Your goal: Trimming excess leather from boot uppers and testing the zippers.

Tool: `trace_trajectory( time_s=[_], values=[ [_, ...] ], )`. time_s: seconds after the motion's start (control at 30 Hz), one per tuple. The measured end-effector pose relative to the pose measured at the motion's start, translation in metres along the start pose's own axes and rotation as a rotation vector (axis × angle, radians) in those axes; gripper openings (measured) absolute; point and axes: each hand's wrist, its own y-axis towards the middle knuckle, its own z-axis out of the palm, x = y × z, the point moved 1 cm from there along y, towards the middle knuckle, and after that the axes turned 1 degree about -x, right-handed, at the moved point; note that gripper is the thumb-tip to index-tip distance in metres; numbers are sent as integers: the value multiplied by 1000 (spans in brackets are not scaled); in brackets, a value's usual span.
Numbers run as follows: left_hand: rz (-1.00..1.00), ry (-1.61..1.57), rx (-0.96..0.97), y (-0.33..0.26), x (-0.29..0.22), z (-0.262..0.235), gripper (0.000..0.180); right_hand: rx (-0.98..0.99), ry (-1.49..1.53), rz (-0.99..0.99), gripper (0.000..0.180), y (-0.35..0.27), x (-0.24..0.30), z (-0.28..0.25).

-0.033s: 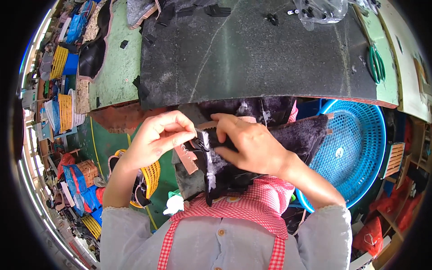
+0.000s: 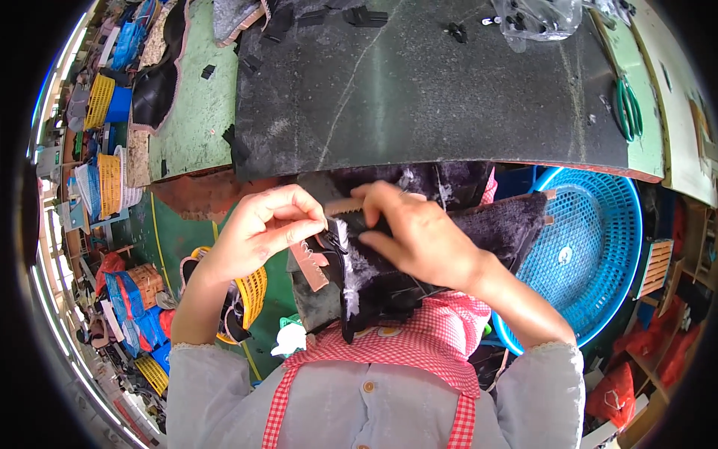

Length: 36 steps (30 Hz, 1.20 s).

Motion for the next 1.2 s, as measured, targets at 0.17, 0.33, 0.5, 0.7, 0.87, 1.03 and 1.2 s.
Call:
trace_trajectory(
  time_s=[0.17,0.33,0.5,0.7,0.87,1.03,1.2],
  values=[
    [-34,-145,46,-1,3,-5,8,27,33,167,36,6,-1,-2],
    [15,-107,50,7,6,-4,7,-76,-181,100,28,1,-8,-7],
    [-30,-143,23,13,6,-1,8,-54,413,423,27,-3,9,-8],
    [-90,-3,16,15,4,-1,11,29,419,378,23,-10,-1,5],
    [-90,-56,50,15,7,-3,15,-195,262,72,15,-14,6,12],
    [-78,-20,51,16,8,-3,15,-156,140,36,16,-12,16,6],
    [-16,73,38,15,0,0,14,-100,115,90,14,-10,25,2]
  ],
)
